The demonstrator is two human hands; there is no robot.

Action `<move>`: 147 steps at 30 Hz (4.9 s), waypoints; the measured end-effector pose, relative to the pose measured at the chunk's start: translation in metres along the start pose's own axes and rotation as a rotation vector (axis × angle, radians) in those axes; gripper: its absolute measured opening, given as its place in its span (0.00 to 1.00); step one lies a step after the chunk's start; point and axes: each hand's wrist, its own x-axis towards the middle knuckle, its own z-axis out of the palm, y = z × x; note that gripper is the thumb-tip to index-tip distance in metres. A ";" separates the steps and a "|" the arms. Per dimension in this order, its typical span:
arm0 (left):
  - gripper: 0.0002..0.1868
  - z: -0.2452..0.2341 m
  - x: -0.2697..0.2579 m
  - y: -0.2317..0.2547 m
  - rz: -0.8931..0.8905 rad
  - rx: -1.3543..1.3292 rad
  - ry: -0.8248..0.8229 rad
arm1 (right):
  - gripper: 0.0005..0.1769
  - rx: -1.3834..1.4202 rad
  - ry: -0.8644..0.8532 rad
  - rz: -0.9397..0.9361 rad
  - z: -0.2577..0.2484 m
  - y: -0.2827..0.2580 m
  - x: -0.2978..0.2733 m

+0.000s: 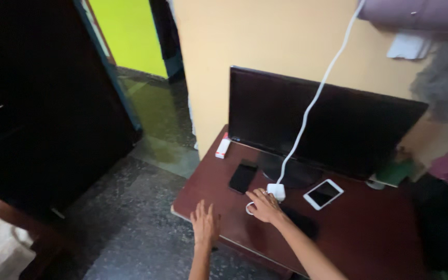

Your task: The person organizes a desk by moving two smartphones and a power adapter to a nearby chair, then returns to the desk to sort stationery items. They empty two small containers, separate the contents, and place selected items back into the containers.

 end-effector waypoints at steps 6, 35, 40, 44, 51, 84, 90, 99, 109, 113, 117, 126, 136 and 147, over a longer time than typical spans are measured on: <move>0.31 -0.008 -0.001 -0.021 0.011 -0.102 -0.035 | 0.38 -0.062 -0.050 0.078 0.011 -0.030 0.034; 0.32 0.049 0.050 -0.006 -0.045 0.033 -0.353 | 0.55 0.343 0.135 0.430 0.100 0.025 0.119; 0.36 0.059 0.064 0.011 -0.108 0.045 -0.411 | 0.52 0.505 0.286 0.476 0.122 0.043 0.126; 0.45 0.054 0.084 0.042 -0.066 0.027 -0.303 | 0.45 0.891 0.237 0.557 0.136 0.063 0.126; 0.60 0.055 0.126 0.097 -0.131 -0.008 -0.416 | 0.45 1.410 0.178 0.522 0.145 0.083 0.120; 0.64 0.048 0.111 0.063 -0.332 -0.658 -0.033 | 0.33 1.536 -0.098 0.490 0.081 0.035 0.118; 0.27 0.013 0.105 0.025 -0.404 -0.959 -0.025 | 0.27 1.545 -0.080 0.204 0.041 -0.008 0.103; 0.22 -0.024 0.088 0.021 -0.534 -1.526 0.005 | 0.23 1.559 0.120 0.157 -0.010 -0.072 0.073; 0.23 -0.033 0.057 0.065 -0.601 -1.720 -0.257 | 0.20 1.534 0.078 0.333 -0.106 -0.006 -0.043; 0.24 -0.028 0.045 0.095 -0.540 -1.637 -0.287 | 0.18 1.487 0.115 0.502 -0.089 0.053 -0.078; 0.23 -0.023 0.036 0.126 -0.532 -1.571 -0.247 | 0.17 1.490 0.123 0.612 -0.051 0.125 -0.105; 0.20 0.039 0.012 0.149 -0.582 -1.498 -0.158 | 0.37 -0.068 0.134 0.332 -0.029 0.225 -0.148; 0.20 0.030 -0.007 0.166 -0.651 -1.493 -0.073 | 0.53 -0.528 -0.125 0.012 -0.002 0.264 -0.073; 0.20 -0.029 -0.024 0.164 -0.840 -1.611 -0.039 | 0.53 -0.724 -0.221 -0.228 0.021 0.264 -0.029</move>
